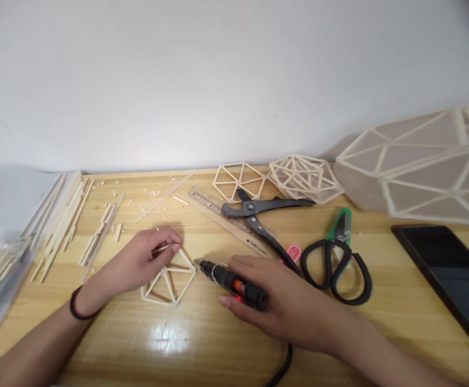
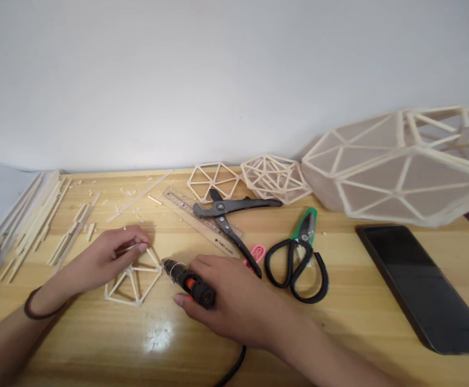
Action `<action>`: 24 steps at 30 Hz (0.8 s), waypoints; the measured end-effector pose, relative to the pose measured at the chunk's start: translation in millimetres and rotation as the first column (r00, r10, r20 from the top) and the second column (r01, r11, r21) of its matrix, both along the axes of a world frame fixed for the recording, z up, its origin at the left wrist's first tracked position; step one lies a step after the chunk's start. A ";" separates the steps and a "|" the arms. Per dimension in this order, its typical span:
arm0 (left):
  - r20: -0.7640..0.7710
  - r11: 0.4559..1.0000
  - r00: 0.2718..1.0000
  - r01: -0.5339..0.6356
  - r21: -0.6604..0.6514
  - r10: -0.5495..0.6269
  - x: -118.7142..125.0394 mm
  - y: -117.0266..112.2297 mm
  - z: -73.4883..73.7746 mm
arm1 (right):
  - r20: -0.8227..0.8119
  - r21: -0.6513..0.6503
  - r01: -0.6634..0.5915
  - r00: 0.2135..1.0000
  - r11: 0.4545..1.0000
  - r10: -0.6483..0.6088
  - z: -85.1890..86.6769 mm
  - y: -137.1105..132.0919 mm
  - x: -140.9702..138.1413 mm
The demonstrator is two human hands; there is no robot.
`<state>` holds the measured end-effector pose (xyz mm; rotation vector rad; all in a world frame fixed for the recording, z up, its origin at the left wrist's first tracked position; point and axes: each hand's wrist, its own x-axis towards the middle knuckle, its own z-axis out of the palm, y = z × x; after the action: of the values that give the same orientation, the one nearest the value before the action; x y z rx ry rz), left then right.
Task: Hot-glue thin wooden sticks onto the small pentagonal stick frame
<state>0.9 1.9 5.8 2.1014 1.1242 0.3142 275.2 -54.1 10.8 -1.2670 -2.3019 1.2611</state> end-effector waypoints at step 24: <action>-0.023 1.000 1.000 0.000 0.000 0.000 -0.7 0.4 -0.1 | -0.012 0.015 0.001 1.000 1.000 0.000 -1.5 -0.3 -0.4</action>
<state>0.2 2.3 5.7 2.1106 1.1374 0.2902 274.8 -54.5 9.3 -1.2515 -2.2983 1.2458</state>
